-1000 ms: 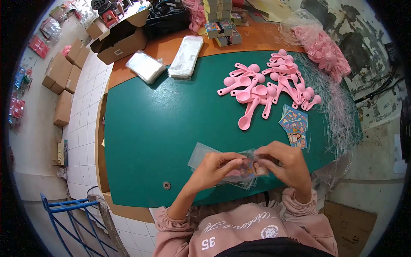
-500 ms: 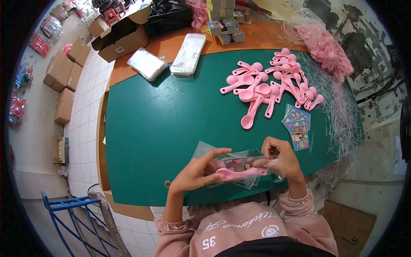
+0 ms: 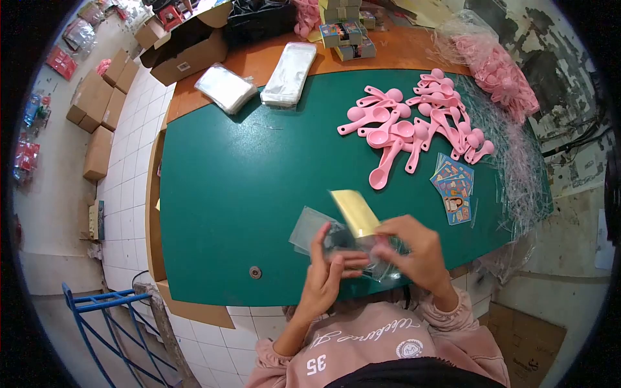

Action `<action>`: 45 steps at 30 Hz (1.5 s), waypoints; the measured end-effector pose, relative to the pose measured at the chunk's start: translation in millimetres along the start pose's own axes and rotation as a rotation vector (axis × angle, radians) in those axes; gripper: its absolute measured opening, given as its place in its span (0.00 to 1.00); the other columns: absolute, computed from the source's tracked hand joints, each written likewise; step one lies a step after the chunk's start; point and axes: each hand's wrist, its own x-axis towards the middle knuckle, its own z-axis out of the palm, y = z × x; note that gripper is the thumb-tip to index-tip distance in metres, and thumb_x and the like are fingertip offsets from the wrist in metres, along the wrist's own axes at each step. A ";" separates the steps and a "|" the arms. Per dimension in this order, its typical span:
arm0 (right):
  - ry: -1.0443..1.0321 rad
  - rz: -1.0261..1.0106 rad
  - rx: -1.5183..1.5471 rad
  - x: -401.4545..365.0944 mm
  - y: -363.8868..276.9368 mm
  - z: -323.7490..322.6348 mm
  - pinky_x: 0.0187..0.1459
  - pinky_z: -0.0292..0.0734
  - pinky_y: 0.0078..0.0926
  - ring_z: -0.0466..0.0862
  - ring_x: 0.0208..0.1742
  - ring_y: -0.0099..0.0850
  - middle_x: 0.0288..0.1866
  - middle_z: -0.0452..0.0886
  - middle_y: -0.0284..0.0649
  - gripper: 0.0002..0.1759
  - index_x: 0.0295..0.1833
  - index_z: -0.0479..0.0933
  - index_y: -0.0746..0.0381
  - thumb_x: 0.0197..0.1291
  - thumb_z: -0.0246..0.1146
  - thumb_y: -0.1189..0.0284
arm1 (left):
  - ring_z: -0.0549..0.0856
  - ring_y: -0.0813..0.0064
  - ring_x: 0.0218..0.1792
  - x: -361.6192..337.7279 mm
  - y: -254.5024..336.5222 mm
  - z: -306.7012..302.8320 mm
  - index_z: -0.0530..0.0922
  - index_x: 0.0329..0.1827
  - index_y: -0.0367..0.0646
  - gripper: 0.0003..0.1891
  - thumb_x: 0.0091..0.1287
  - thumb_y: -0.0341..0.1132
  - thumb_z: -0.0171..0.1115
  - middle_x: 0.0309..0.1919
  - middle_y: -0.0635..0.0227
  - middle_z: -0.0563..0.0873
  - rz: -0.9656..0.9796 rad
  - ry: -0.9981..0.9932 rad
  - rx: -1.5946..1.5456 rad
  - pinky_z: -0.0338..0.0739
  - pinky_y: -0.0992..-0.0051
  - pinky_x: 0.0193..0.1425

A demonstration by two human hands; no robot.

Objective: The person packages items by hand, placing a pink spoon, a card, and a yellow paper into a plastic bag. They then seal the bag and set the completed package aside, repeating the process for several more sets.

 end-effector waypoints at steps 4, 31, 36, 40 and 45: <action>-0.310 -0.124 -0.089 -12.5 -3.4 7.5 0.50 0.70 0.35 0.74 0.50 0.41 0.47 0.73 0.42 0.21 0.46 0.74 0.61 0.43 0.69 0.72 | 0.80 0.58 0.50 -13.8 2.2 5.3 0.33 0.70 0.47 0.29 0.73 0.33 0.37 0.50 0.46 0.77 -0.153 0.074 -0.185 0.78 0.66 0.51; -0.598 -0.341 0.231 -4.2 13.8 1.6 0.44 0.68 0.32 0.73 0.38 0.34 0.30 0.70 0.39 0.07 0.31 0.72 0.63 0.47 0.62 0.74 | 0.81 0.80 0.35 -22.2 -4.5 13.9 0.50 0.67 0.41 0.27 0.66 0.22 0.48 0.35 0.58 0.84 -0.112 0.353 -0.023 0.76 0.81 0.43; -0.343 -0.022 0.383 -2.5 100.4 -134.3 0.30 0.65 0.26 0.72 0.28 0.28 0.26 0.74 0.36 0.10 0.29 0.71 0.63 0.47 0.67 0.74 | 0.82 0.77 0.41 -25.9 -7.2 4.1 0.65 0.58 0.38 0.15 0.68 0.25 0.46 0.38 0.58 0.84 -0.175 0.195 0.134 0.76 0.80 0.46; 0.177 0.216 0.018 23.3 156.1 -233.3 0.37 0.68 0.24 0.72 0.32 0.27 0.31 0.74 0.33 0.07 0.37 0.73 0.62 0.54 0.61 0.71 | 0.82 0.76 0.44 -25.8 -3.8 3.2 0.72 0.50 0.35 0.10 0.68 0.25 0.47 0.44 0.58 0.82 -0.244 0.160 0.010 0.75 0.81 0.47; 0.188 0.317 -0.671 0.6 110.6 -189.6 0.51 0.70 0.33 0.75 0.51 0.39 0.49 0.75 0.46 0.28 0.57 0.68 0.62 0.45 0.60 0.81 | 0.81 0.74 0.46 -27.5 -7.1 -0.4 0.73 0.49 0.32 0.10 0.68 0.25 0.48 0.46 0.58 0.81 -0.219 0.146 -0.014 0.75 0.80 0.48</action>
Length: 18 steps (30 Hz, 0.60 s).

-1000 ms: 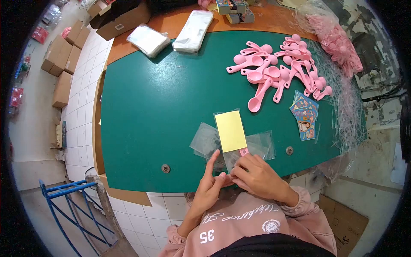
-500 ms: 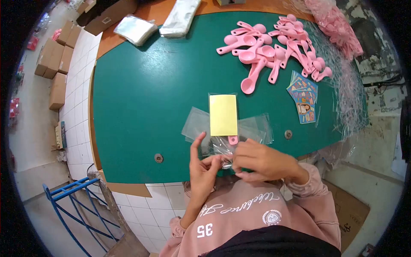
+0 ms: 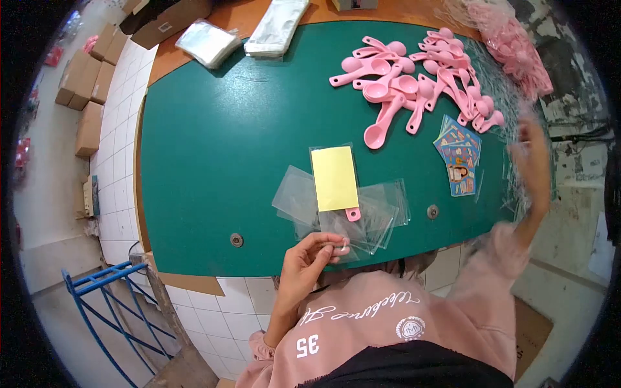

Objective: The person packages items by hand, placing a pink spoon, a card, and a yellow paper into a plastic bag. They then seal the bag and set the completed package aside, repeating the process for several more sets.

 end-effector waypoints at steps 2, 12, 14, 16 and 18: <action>-0.163 -0.316 0.397 -42.1 -95.9 32.6 0.48 0.70 0.32 0.74 0.43 0.40 0.45 0.71 0.45 0.29 0.51 0.69 0.60 0.37 0.68 0.78 | 0.81 0.73 0.47 1.4 1.2 0.7 0.72 0.49 0.32 0.10 0.68 0.25 0.48 0.46 0.58 0.81 -0.017 -0.008 -0.015 0.75 0.80 0.48; -0.340 -0.397 0.807 -102.7 -177.2 110.5 0.37 0.74 0.25 0.76 0.36 0.33 0.40 0.67 0.42 0.08 0.35 0.75 0.63 0.47 0.66 0.78 | 0.84 0.73 0.40 -3.0 15.2 -11.2 0.70 0.52 0.36 0.11 0.67 0.24 0.49 0.42 0.58 0.83 -0.005 -0.107 -0.160 0.77 0.80 0.43; -0.338 -0.381 0.836 -103.0 -175.7 109.5 0.38 0.74 0.25 0.76 0.37 0.33 0.40 0.67 0.41 0.08 0.36 0.75 0.64 0.48 0.66 0.78 | 0.84 0.75 0.36 -0.8 13.3 -8.5 0.68 0.54 0.37 0.15 0.65 0.22 0.51 0.40 0.60 0.83 0.169 0.139 0.321 0.78 0.80 0.39; -0.347 -0.368 0.872 -103.0 -175.5 108.2 0.39 0.74 0.25 0.76 0.38 0.32 0.41 0.67 0.41 0.08 0.37 0.75 0.64 0.50 0.65 0.78 | 0.84 0.75 0.34 3.7 20.0 -5.0 0.71 0.50 0.38 0.14 0.60 0.20 0.56 0.37 0.64 0.83 0.319 0.140 0.528 0.78 0.80 0.35; -0.446 -0.278 0.873 -100.5 -174.9 103.2 0.41 0.74 0.26 0.76 0.39 0.32 0.41 0.68 0.42 0.07 0.36 0.75 0.65 0.50 0.64 0.78 | 0.84 0.74 0.33 9.3 26.2 -5.4 0.76 0.42 0.38 0.10 0.56 0.21 0.60 0.35 0.66 0.82 0.377 0.091 0.782 0.78 0.79 0.35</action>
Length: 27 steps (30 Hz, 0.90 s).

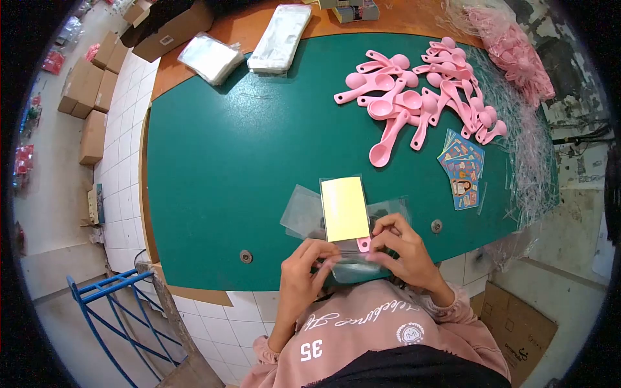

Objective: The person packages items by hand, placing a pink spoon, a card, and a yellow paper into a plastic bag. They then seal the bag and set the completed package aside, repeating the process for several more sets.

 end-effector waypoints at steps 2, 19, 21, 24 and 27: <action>-0.032 0.046 0.024 0.5 0.3 -4.3 0.41 0.75 0.25 0.77 0.39 0.31 0.40 0.70 0.42 0.06 0.36 0.75 0.66 0.52 0.63 0.78 | 0.81 0.78 0.32 3.5 2.1 2.8 0.78 0.33 0.35 0.06 0.53 0.21 0.63 0.34 0.65 0.81 -0.020 0.033 -0.012 0.75 0.83 0.33; 0.273 0.473 0.341 5.7 -3.2 17.9 0.27 0.77 0.16 0.82 0.28 0.22 0.29 0.79 0.40 0.06 0.37 0.69 0.69 0.58 0.59 0.80 | 0.81 0.82 0.32 3.0 -5.8 23.9 0.72 0.41 0.37 0.09 0.60 0.25 0.61 0.32 0.67 0.81 -0.292 0.199 -0.391 0.75 0.84 0.27; 0.253 0.413 0.271 5.0 -3.4 18.2 0.26 0.77 0.15 0.81 0.28 0.21 0.30 0.80 0.40 0.07 0.40 0.71 0.69 0.56 0.60 0.81 | 0.81 0.82 0.32 1.4 -8.7 21.7 0.73 0.42 0.37 0.09 0.59 0.25 0.61 0.35 0.66 0.81 -0.300 0.147 -0.386 0.74 0.84 0.26; 0.221 0.402 0.198 8.5 -8.6 13.3 0.26 0.76 0.17 0.81 0.27 0.22 0.30 0.80 0.41 0.11 0.45 0.73 0.68 0.55 0.60 0.81 | 0.79 0.84 0.33 5.4 -2.6 16.5 0.74 0.47 0.38 0.13 0.60 0.24 0.60 0.42 0.66 0.80 -0.249 0.070 -0.326 0.73 0.86 0.26; 0.063 0.352 -0.005 19.6 -12.5 -6.9 0.31 0.77 0.23 0.82 0.29 0.30 0.31 0.80 0.43 0.13 0.47 0.74 0.66 0.54 0.60 0.79 | 0.77 0.85 0.35 10.2 -2.6 8.5 0.73 0.55 0.41 0.19 0.59 0.23 0.59 0.50 0.68 0.78 -0.168 0.053 -0.280 0.73 0.88 0.26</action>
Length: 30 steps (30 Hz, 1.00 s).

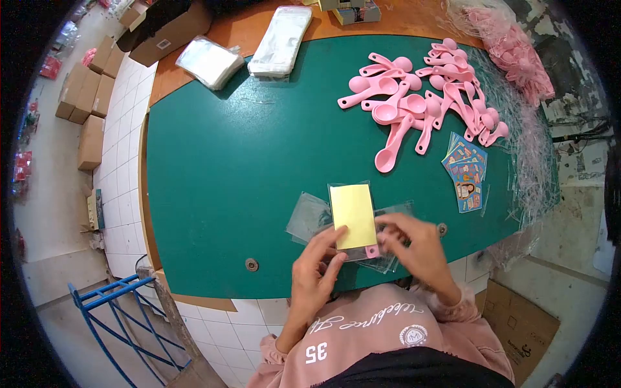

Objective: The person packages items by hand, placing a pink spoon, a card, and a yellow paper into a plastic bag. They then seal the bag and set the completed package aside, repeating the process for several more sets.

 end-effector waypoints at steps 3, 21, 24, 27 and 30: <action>0.227 -0.322 -0.483 34.4 4.7 -26.4 0.45 0.73 0.31 0.76 0.42 0.40 0.40 0.78 0.42 0.16 0.48 0.74 0.64 0.51 0.59 0.79 | 0.77 0.82 0.36 7.2 0.9 -30.5 0.73 0.58 0.42 0.22 0.58 0.23 0.60 0.52 0.66 0.78 0.052 0.075 0.041 0.74 0.85 0.31; 0.300 -0.691 -0.862 101.1 31.2 -66.6 0.48 0.68 0.34 0.73 0.48 0.37 0.44 0.73 0.39 0.11 0.43 0.74 0.60 0.51 0.56 0.77 | 0.76 0.63 0.39 54.6 4.8 52.3 0.74 0.43 0.43 0.17 0.50 0.31 0.66 0.39 0.62 0.76 0.617 -0.100 0.910 0.69 0.64 0.42; 0.290 -0.463 -0.573 80.3 24.8 -69.9 0.44 0.71 0.32 0.74 0.43 0.38 0.43 0.72 0.39 0.14 0.46 0.75 0.62 0.53 0.54 0.82 | 0.75 0.66 0.38 61.3 5.9 41.6 0.74 0.40 0.46 0.15 0.50 0.30 0.66 0.37 0.67 0.77 0.621 -0.149 0.843 0.66 0.67 0.41; 0.508 -0.495 -0.499 51.7 6.9 -67.2 0.39 0.72 0.25 0.75 0.38 0.34 0.39 0.71 0.39 0.16 0.48 0.75 0.63 0.54 0.53 0.85 | 0.76 0.65 0.37 64.7 11.7 30.0 0.75 0.38 0.47 0.13 0.49 0.29 0.65 0.32 0.69 0.78 0.606 -0.166 0.613 0.67 0.67 0.41; 0.437 -0.421 -0.267 18.0 -3.8 -69.2 0.35 0.70 0.19 0.74 0.34 0.27 0.35 0.72 0.38 0.15 0.47 0.76 0.62 0.54 0.56 0.85 | 0.81 0.63 0.34 71.4 13.5 22.0 0.77 0.34 0.42 0.09 0.50 0.29 0.66 0.29 0.65 0.81 0.508 -0.178 0.423 0.74 0.71 0.37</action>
